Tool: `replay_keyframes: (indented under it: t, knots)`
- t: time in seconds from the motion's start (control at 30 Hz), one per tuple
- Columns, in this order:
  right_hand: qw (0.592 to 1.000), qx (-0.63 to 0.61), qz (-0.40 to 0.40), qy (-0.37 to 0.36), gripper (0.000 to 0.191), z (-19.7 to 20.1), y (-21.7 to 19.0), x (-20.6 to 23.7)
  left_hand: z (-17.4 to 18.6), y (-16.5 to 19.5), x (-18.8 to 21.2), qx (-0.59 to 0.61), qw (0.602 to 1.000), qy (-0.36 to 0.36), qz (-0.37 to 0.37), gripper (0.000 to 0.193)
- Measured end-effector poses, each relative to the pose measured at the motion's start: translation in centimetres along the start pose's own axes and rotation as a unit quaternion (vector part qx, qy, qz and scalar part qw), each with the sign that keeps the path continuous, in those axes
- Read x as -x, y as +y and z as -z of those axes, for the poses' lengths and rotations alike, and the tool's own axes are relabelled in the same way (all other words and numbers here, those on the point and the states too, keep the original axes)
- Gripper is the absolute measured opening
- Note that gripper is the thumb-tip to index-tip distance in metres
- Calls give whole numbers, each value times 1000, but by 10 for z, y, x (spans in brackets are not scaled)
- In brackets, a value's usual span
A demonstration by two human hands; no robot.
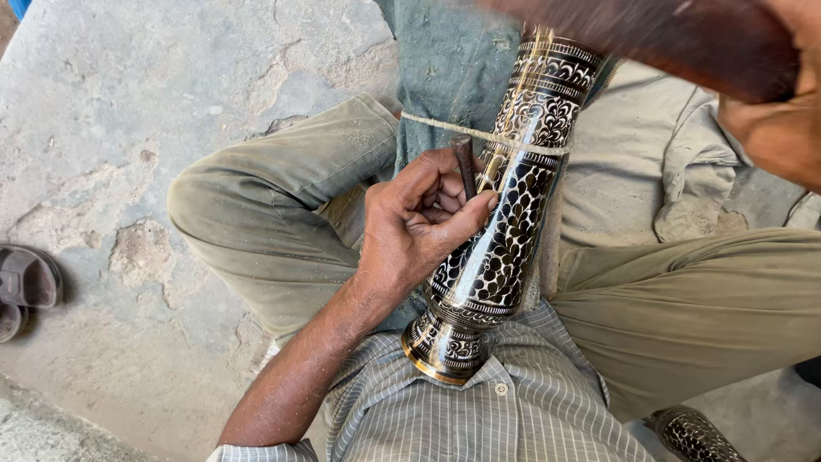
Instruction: The person sits with a decorative brass vase strapped to their lap and engraves its patterned surface, holding a small chisel against the metal and striking it with a wooden mallet, repositioning the chisel to different spots around the vase.
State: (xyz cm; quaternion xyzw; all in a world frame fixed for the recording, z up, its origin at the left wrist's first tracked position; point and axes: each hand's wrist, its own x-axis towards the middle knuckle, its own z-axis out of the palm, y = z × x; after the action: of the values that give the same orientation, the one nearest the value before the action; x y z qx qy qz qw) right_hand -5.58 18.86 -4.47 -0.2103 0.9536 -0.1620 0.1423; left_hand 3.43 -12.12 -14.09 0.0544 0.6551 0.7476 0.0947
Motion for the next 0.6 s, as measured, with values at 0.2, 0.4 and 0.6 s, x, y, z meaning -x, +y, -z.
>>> replay_keyframes:
  t: [0.2,0.4,0.6]
  knots:
    - [1000,2,20,-8,36,-1,14,7,0,1,-1,-12,1000,-4,-1,24]
    - [1000,-10,20,4,29,1,16,5,0,-1,0,-6,1000,-3,8,24]
    - [997,-57,9,43,24,-2,36,11,1,4,-10,-53,998,-21,-40,27]
